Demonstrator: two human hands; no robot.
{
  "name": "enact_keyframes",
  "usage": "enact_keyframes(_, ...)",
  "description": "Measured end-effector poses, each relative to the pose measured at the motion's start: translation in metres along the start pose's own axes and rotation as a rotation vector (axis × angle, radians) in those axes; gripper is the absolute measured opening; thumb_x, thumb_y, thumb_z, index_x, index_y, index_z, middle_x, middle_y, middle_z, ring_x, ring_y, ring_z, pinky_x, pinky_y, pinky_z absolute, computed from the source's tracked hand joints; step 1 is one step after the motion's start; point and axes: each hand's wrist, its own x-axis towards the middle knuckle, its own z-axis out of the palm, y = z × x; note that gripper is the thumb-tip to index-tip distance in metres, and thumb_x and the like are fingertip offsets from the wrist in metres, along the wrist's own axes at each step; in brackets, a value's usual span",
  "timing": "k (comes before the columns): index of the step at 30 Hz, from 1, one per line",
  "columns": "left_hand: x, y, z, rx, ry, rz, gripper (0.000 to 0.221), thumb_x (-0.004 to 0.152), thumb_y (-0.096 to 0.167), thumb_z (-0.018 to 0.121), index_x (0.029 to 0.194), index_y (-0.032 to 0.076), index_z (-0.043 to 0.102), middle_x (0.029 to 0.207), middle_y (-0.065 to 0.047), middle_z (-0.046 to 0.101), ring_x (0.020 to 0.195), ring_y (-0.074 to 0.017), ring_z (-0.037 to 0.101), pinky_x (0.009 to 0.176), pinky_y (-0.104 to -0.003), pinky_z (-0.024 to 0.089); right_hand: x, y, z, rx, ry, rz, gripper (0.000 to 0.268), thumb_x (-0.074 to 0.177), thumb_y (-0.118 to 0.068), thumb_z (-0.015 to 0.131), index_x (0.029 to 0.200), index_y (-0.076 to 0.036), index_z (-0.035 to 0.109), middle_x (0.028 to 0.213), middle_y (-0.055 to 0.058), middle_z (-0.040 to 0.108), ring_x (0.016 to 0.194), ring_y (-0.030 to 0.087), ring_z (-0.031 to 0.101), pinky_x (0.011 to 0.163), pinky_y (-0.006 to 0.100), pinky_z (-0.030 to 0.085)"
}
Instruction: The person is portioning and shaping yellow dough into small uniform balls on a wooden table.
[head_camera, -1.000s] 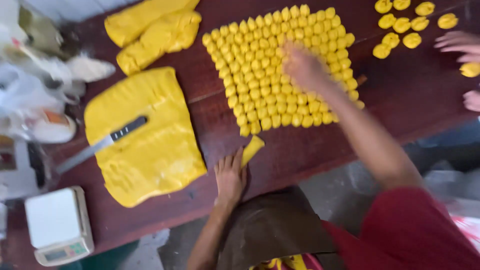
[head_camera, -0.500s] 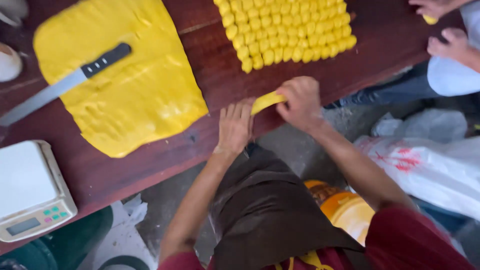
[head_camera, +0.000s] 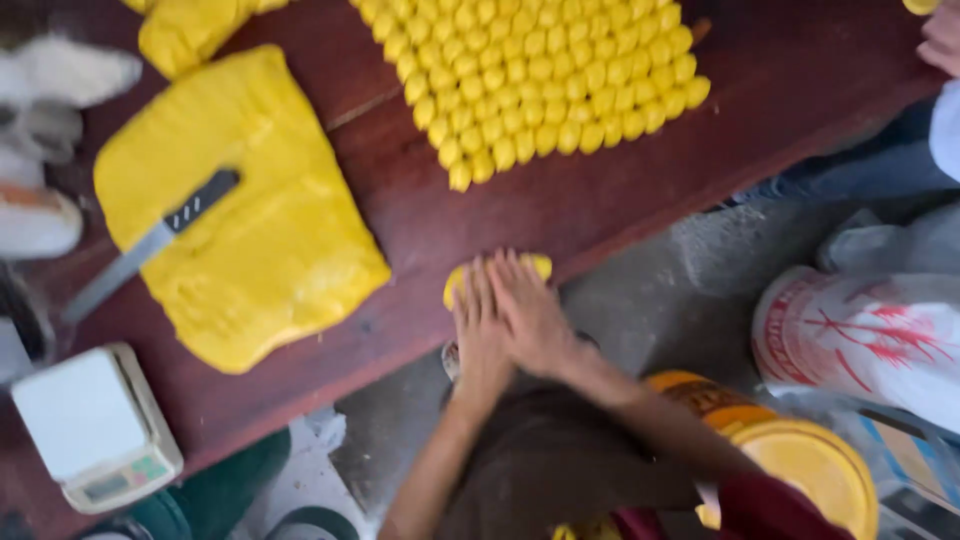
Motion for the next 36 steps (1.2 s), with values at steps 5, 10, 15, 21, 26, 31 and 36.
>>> enact_keyframes(5, 0.064, -0.02, 0.01, 0.178, -0.093, -0.108, 0.074, 0.098, 0.042, 0.048, 0.162, 0.008, 0.034, 0.165, -0.027, 0.027, 0.154, -0.0495, 0.02, 0.12, -0.07, 0.012, 0.062, 0.026, -0.026, -0.129, -0.038, -0.07, 0.088, 0.098, -0.051, 0.056, 0.157, 0.008, 0.028, 0.165, 0.03, 0.021, 0.154, 0.053, 0.015, 0.12, 0.073, 0.006)
enact_keyframes(10, 0.125, -0.055, -0.022, -0.039, -0.075, -0.093, 0.08, 0.094, 0.053, 0.053, 0.16, 0.011, 0.034, 0.163, -0.032, 0.022, 0.15, -0.0531, 0.015, 0.114, -0.076, 0.004, 0.133, 0.065, -0.036, -0.209, -0.023, -0.126, 0.09, 0.097, -0.059, 0.057, 0.159, 0.0, 0.031, 0.167, 0.025, 0.02, 0.153, 0.054, 0.01, 0.114, 0.082, 0.002)
enact_keyframes(15, 0.05, -0.023, -0.028, -0.2, -0.056, -0.113, 0.092, 0.09, 0.054, 0.061, 0.156, -0.003, 0.031, 0.162, -0.034, 0.019, 0.152, -0.0532, 0.014, 0.119, -0.073, 0.006, 0.066, 0.061, -0.054, -0.447, -0.15, -0.161, 0.086, 0.096, -0.063, 0.057, 0.16, -0.008, 0.038, 0.171, 0.017, 0.019, 0.155, 0.05, 0.012, 0.114, 0.082, 0.006)
enact_keyframes(21, -0.049, 0.016, -0.019, -0.309, -0.081, -0.18, 0.082, 0.096, 0.037, 0.056, 0.156, -0.012, 0.03, 0.165, -0.034, 0.023, 0.156, -0.0479, 0.018, 0.126, -0.062, 0.011, -0.018, 0.009, -0.045, -0.45, -0.142, 0.026, 0.084, 0.096, -0.055, 0.053, 0.157, 0.0, 0.034, 0.168, 0.021, 0.023, 0.152, 0.054, 0.012, 0.114, 0.081, 0.004)
enact_keyframes(26, -0.012, -0.017, -0.013, -0.072, -0.104, -0.189, 0.075, 0.097, 0.036, 0.049, 0.159, -0.003, 0.031, 0.168, -0.03, 0.023, 0.156, -0.0474, 0.017, 0.122, -0.069, 0.01, 0.017, -0.013, -0.004, -0.126, -0.248, -0.096, 0.078, 0.105, -0.054, 0.046, 0.164, -0.004, 0.032, 0.173, 0.014, 0.026, 0.162, 0.039, 0.019, 0.126, 0.076, 0.007)
enact_keyframes(31, 0.061, -0.08, -0.007, 0.175, 0.001, -0.198, 0.079, 0.095, 0.041, 0.053, 0.164, 0.007, 0.032, 0.169, -0.025, 0.02, 0.153, -0.052, 0.012, 0.117, -0.073, 0.005, 0.125, 0.002, -0.018, -0.33, -0.138, -0.14, 0.086, 0.099, -0.058, 0.051, 0.159, 0.0, 0.031, 0.168, 0.02, 0.023, 0.154, 0.049, 0.01, 0.116, 0.078, 0.002)
enact_keyframes(36, 0.069, -0.105, -0.04, 0.005, -0.201, -0.066, 0.096, 0.084, 0.042, 0.064, 0.162, -0.001, 0.029, 0.171, -0.027, 0.016, 0.158, -0.0495, 0.012, 0.126, -0.066, 0.009, 0.092, 0.021, -0.041, -0.306, -0.133, -0.226, 0.09, 0.098, -0.061, 0.056, 0.161, -0.001, 0.034, 0.169, 0.02, 0.022, 0.156, 0.046, 0.015, 0.118, 0.077, 0.007)
